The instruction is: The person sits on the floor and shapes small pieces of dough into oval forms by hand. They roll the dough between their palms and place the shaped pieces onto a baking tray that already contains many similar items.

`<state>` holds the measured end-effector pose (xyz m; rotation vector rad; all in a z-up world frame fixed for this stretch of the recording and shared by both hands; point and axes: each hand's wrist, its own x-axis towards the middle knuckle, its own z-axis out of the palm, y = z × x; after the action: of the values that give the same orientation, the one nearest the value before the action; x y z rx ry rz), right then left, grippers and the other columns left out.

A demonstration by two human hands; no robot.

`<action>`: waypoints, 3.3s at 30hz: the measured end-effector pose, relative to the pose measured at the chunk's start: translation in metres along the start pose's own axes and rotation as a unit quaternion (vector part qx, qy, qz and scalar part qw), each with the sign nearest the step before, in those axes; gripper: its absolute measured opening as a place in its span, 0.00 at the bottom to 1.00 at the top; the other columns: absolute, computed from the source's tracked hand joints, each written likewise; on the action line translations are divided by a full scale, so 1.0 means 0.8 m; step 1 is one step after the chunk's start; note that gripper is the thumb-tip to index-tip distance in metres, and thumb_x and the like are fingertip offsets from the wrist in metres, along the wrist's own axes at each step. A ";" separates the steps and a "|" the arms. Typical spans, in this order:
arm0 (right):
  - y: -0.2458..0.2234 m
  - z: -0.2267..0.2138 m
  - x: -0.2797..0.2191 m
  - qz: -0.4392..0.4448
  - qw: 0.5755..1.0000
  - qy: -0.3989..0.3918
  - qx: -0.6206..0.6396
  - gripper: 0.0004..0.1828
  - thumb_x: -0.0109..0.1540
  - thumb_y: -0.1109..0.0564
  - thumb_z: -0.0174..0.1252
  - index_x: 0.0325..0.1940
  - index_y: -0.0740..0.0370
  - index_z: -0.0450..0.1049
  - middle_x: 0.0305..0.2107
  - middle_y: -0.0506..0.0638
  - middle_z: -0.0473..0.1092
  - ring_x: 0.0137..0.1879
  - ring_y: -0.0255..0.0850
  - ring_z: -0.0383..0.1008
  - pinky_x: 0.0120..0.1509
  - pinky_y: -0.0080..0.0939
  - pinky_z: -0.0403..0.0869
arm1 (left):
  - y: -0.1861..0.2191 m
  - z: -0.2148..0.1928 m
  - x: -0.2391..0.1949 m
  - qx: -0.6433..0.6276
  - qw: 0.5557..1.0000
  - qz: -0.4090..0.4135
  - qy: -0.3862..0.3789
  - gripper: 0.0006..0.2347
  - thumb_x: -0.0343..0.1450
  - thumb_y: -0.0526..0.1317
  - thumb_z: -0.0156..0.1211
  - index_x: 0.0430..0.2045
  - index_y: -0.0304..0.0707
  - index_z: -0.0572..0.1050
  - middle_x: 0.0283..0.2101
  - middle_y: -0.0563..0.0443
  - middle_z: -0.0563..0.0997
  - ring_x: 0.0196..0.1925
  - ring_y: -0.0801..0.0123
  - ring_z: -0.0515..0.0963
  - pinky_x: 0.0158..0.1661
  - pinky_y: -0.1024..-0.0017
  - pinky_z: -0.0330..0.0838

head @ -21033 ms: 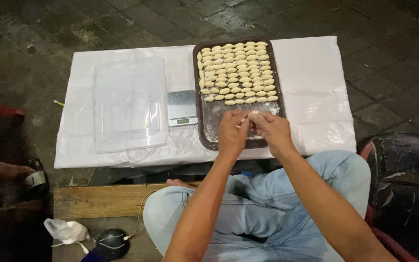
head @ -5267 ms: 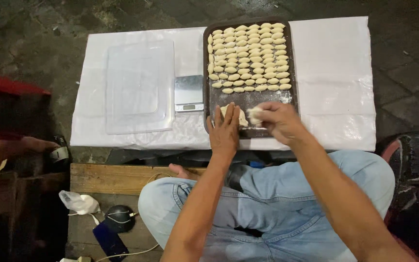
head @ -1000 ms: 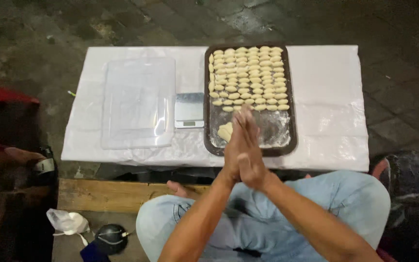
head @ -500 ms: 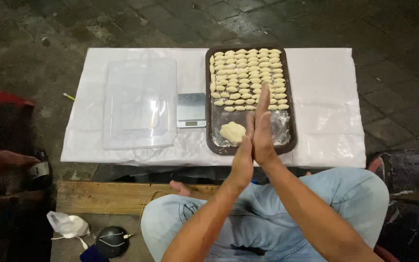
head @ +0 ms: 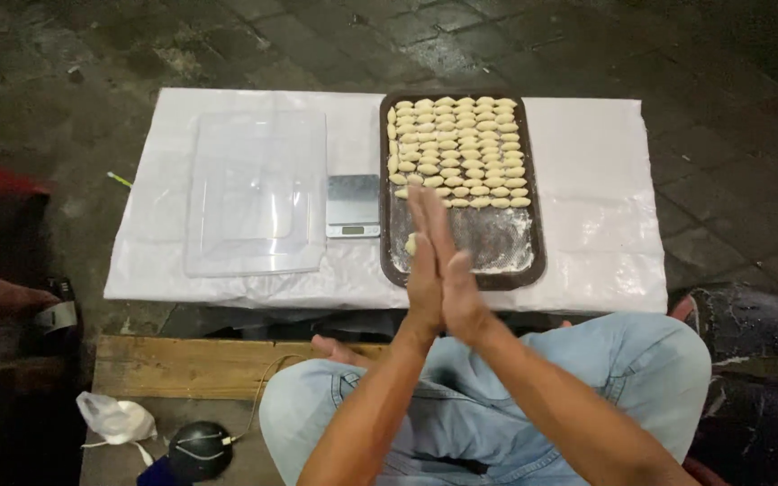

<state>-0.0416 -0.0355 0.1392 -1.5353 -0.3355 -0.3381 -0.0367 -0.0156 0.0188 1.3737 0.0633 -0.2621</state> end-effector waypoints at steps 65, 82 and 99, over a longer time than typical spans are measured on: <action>0.279 -0.060 0.100 0.071 0.814 -0.226 -0.531 0.14 0.57 0.47 0.68 0.47 0.47 0.80 0.40 0.50 0.74 0.50 0.55 0.76 0.51 0.61 0.77 | 0.122 -0.118 0.051 -0.401 0.877 0.042 0.261 0.22 0.73 0.57 0.52 0.54 0.45 0.76 0.58 0.56 0.74 0.57 0.69 0.73 0.53 0.69 0.71; 0.286 -0.061 0.096 -0.003 0.801 -0.228 -0.554 0.18 0.52 0.47 0.70 0.46 0.50 0.81 0.36 0.51 0.71 0.44 0.54 0.76 0.46 0.55 0.76 | 0.135 -0.112 0.043 -0.397 0.883 0.064 0.244 0.18 0.75 0.51 0.54 0.53 0.41 0.75 0.62 0.50 0.73 0.62 0.63 0.71 0.56 0.62 0.68; 0.297 -0.064 0.094 -0.022 0.820 -0.195 -0.537 0.13 0.56 0.49 0.68 0.43 0.48 0.78 0.35 0.47 0.68 0.44 0.51 0.75 0.46 0.52 0.75 | 0.126 -0.108 0.048 -0.358 0.899 0.042 0.248 0.15 0.74 0.48 0.55 0.50 0.43 0.77 0.59 0.51 0.77 0.59 0.63 0.75 0.51 0.67 0.72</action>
<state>0.1256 -0.0850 -0.0457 -2.7409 -0.5475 -0.2463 0.0319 0.0801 0.0906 0.6717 0.4788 0.1866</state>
